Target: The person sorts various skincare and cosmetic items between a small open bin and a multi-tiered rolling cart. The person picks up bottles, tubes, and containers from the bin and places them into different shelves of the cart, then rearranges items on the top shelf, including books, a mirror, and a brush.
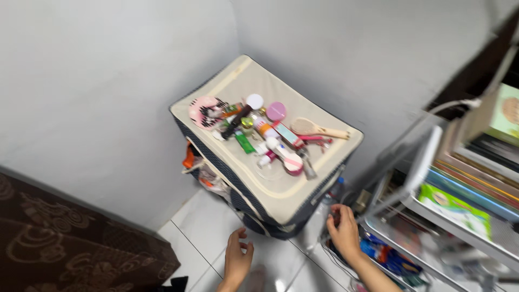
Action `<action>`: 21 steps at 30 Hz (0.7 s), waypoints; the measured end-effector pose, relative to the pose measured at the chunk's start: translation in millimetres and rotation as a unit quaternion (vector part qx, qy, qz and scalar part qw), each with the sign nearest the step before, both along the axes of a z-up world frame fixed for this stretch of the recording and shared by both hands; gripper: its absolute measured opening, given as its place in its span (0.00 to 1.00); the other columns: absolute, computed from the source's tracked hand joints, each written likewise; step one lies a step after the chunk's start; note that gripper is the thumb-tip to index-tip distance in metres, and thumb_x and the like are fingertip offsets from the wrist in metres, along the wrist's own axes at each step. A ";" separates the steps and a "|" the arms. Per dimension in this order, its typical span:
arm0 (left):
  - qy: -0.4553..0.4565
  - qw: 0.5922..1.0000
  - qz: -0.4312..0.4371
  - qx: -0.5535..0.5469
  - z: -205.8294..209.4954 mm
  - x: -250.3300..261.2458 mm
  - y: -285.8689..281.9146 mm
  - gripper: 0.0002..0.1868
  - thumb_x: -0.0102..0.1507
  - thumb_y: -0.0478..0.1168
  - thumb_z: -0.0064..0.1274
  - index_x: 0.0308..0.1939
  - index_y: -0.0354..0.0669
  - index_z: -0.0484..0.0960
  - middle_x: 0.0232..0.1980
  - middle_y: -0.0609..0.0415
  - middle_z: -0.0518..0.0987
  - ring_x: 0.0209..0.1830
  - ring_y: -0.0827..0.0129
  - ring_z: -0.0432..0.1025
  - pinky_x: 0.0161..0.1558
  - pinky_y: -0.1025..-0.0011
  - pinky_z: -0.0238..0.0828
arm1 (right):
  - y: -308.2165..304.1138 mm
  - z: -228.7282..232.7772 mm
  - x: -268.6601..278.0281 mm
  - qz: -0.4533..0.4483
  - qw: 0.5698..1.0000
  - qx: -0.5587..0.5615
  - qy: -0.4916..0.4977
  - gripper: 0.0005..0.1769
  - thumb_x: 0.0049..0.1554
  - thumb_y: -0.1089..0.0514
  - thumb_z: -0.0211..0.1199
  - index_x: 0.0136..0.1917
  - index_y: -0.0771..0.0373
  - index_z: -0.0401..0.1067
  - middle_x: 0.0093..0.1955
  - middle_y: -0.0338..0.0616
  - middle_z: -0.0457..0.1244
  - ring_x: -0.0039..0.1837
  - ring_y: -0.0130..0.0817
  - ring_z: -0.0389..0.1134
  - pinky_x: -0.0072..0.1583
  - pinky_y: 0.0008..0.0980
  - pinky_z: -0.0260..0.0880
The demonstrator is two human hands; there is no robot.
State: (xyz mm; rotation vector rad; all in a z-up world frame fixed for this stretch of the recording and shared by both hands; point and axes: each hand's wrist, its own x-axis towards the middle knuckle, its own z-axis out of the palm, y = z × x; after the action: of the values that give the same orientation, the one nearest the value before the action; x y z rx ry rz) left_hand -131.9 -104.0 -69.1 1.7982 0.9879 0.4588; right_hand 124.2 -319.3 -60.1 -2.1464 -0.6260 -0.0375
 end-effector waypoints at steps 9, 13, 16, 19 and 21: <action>-0.073 0.993 -0.003 0.093 39.8 56.7 151.9 0.24 0.59 0.36 0.59 0.60 0.39 0.73 0.52 0.49 0.77 0.43 0.63 0.76 0.46 0.67 0.74 | 181.5 40.9 43.5 0.015 1.000 -0.008 -0.020 0.19 0.52 0.61 0.64 0.57 0.65 0.69 0.52 0.49 0.65 0.44 0.40 0.70 0.50 0.39 0.71; -0.087 0.967 -0.037 0.237 55.8 107.3 225.0 0.25 0.59 0.41 0.61 0.58 0.38 0.75 0.51 0.47 0.78 0.53 0.54 0.74 0.55 0.59 0.68 | 246.2 45.9 69.1 0.029 0.999 -0.004 -0.018 0.21 0.52 0.59 0.65 0.59 0.65 0.69 0.54 0.50 0.66 0.48 0.44 0.69 0.51 0.41 0.71; -0.078 0.947 -0.048 0.309 66.3 155.5 267.3 0.24 0.61 0.45 0.60 0.58 0.41 0.76 0.54 0.47 0.78 0.56 0.51 0.72 0.58 0.53 0.63 | 280.4 51.1 83.5 0.048 0.993 -0.013 -0.105 0.21 0.52 0.60 0.66 0.58 0.65 0.70 0.55 0.53 0.66 0.57 0.49 0.68 0.59 0.44 0.68; -0.033 0.937 -0.071 0.341 66.4 205.5 292.0 0.26 0.59 0.45 0.61 0.59 0.42 0.75 0.54 0.48 0.77 0.58 0.53 0.70 0.58 0.50 0.60 | 309.7 60.5 90.8 0.052 0.989 -0.025 -0.138 0.22 0.51 0.60 0.67 0.59 0.65 0.70 0.56 0.54 0.66 0.61 0.52 0.66 0.64 0.47 0.65; 0.106 0.932 -0.099 0.333 60.8 229.4 303.7 0.33 0.51 0.45 0.65 0.59 0.42 0.72 0.56 0.47 0.73 0.58 0.52 0.68 0.54 0.50 0.60 | 328.1 72.6 94.4 0.075 0.987 -0.034 -0.138 0.24 0.50 0.61 0.66 0.60 0.65 0.70 0.57 0.54 0.66 0.61 0.53 0.64 0.63 0.47 0.65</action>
State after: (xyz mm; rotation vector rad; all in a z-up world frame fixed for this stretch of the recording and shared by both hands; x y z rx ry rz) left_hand 97.5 199.7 -8.3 2.5771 0.8318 0.5189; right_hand 218.6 8.8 12.5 -2.1725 -0.9598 -0.2379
